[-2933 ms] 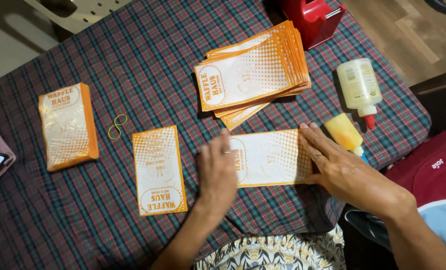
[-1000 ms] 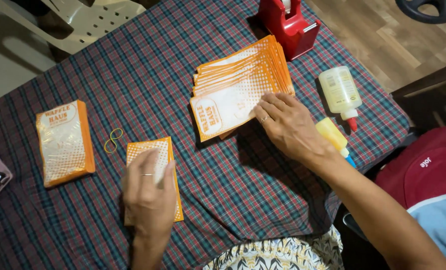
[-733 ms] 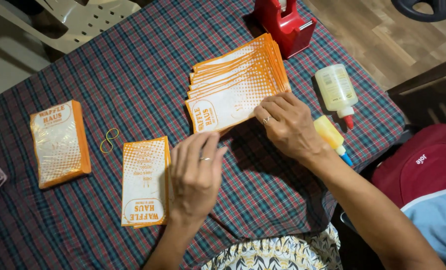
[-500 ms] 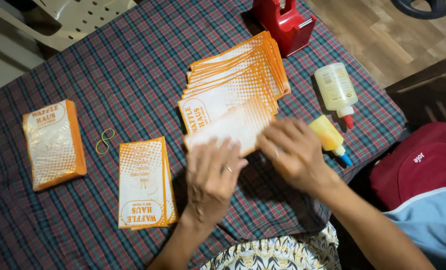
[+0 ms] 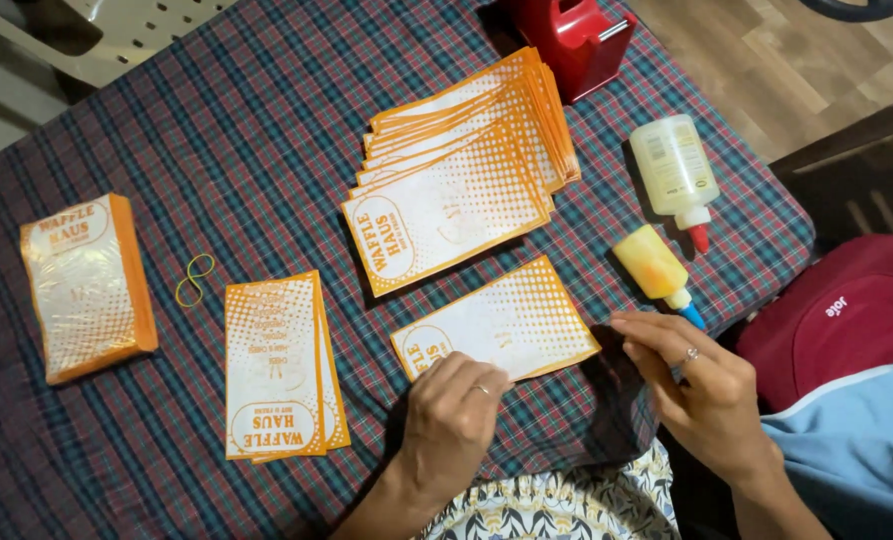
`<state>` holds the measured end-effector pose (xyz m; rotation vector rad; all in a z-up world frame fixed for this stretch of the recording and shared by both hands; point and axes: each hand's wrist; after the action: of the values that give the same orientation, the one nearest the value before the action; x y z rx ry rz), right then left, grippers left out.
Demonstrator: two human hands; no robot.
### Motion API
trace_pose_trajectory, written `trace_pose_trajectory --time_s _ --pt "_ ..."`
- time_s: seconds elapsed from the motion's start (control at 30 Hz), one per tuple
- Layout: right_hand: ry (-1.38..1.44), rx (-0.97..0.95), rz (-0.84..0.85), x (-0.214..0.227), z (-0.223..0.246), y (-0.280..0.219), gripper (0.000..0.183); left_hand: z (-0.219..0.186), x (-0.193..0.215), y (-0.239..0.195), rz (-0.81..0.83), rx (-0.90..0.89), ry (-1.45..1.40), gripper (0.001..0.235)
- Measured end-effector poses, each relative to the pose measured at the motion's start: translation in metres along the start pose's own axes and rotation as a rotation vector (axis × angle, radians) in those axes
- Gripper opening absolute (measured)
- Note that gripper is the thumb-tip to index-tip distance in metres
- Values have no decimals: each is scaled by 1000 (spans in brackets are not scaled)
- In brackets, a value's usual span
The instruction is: Applying liquid glue to the edges of paper bags and folding them to seal.
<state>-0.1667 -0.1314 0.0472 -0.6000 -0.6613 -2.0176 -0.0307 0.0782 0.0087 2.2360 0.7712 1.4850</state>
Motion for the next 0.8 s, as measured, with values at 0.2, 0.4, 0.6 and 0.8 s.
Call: trace_pose_trajectory --time_s 0.2,0.4,0.6,0.8 --pt "112 -86 30 -6 -4 -1 19 4 11 12 -40 90 -170 15" --pt "87 124 74 -15 -5 13 22 7 21 18 -25 101 -75 26" --pt "69 2 -14 -23 -12 6 13 -9 30 34 -160 -22 391 7" --pt "6 -68 -110 -30 -20 -10 25 -16 13 27 -288 70 262 16"
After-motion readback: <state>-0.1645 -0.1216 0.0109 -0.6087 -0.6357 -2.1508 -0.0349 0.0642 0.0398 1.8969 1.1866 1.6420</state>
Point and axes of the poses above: each hand's wrist, its own y-axis towards the middle knuckle, its own x-axis out of the back of the hand, z = x × y, and after that the axes turned 11 degrees about -x, right-handed
